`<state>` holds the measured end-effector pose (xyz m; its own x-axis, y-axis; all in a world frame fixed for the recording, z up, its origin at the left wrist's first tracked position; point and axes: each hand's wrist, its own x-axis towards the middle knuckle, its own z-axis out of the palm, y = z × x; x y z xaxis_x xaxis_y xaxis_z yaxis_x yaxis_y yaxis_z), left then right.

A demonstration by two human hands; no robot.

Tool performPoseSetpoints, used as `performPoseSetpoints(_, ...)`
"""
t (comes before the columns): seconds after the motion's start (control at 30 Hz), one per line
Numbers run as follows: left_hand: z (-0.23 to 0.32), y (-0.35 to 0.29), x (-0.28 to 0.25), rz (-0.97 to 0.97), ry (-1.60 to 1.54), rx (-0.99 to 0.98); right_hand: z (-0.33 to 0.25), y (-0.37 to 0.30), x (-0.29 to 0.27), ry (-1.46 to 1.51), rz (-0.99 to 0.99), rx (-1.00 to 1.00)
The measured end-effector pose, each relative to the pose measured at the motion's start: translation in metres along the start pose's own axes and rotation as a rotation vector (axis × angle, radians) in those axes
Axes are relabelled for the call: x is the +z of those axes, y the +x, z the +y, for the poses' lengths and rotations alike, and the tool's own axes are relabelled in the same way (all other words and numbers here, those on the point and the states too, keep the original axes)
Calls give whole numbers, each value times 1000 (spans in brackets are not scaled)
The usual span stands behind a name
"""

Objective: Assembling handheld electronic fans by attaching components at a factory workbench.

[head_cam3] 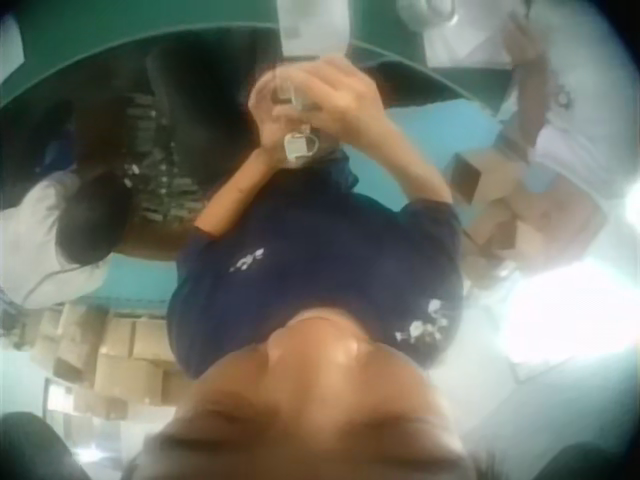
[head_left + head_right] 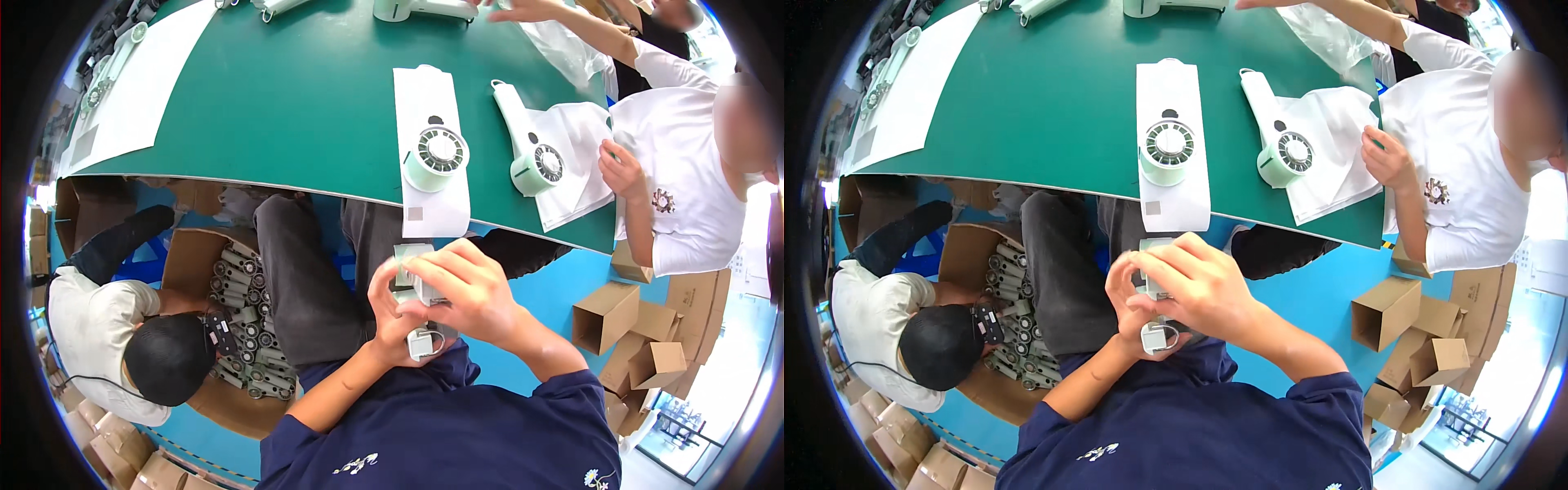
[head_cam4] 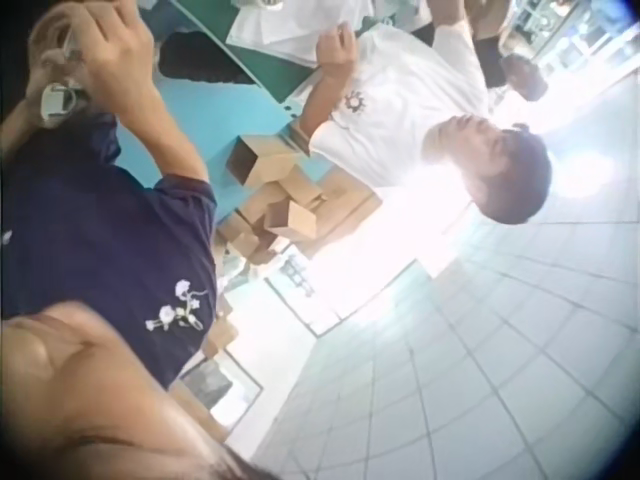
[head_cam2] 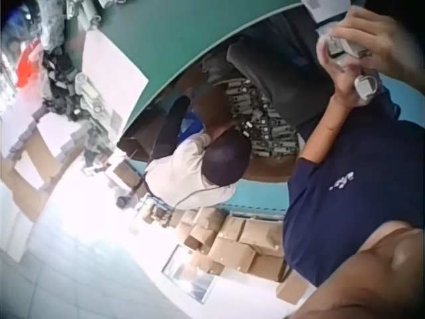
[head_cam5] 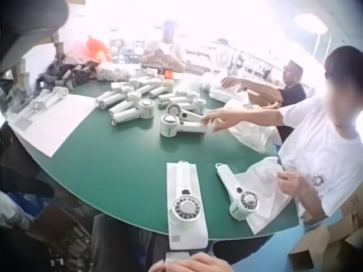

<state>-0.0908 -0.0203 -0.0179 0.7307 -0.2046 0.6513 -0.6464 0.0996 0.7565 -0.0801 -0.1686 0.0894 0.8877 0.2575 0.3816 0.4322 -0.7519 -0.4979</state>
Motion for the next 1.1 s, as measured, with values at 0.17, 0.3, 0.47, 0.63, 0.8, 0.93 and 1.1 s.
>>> performPoseSetpoints(0.17, -9, 13, -17, -368, -152, -102, -1, 0, 0, 187, 22, 87)
performPoseSetpoints(0.3, -11, 5, -20, -207, -210, -176, 34, 3, 1, 28, 208, 204)
performPoseSetpoints(0.47, -13, 0, -19, -145, -185, -173, 54, 6, 40, -363, 209, 35)
performPoseSetpoints(0.63, -16, 5, -19, -96, -224, -239, 59, 8, 45, -412, 286, 62)
performPoseSetpoints(0.8, -17, 20, -21, -116, -238, -204, 62, 10, 45, -426, 313, 22)
performPoseSetpoints(0.93, -33, 38, -37, -153, -497, -294, 63, 12, 44, -433, 336, -15)
performPoseSetpoints(1.1, -51, 56, -48, -132, -978, -493, 63, 10, 43, -442, 315, -33)
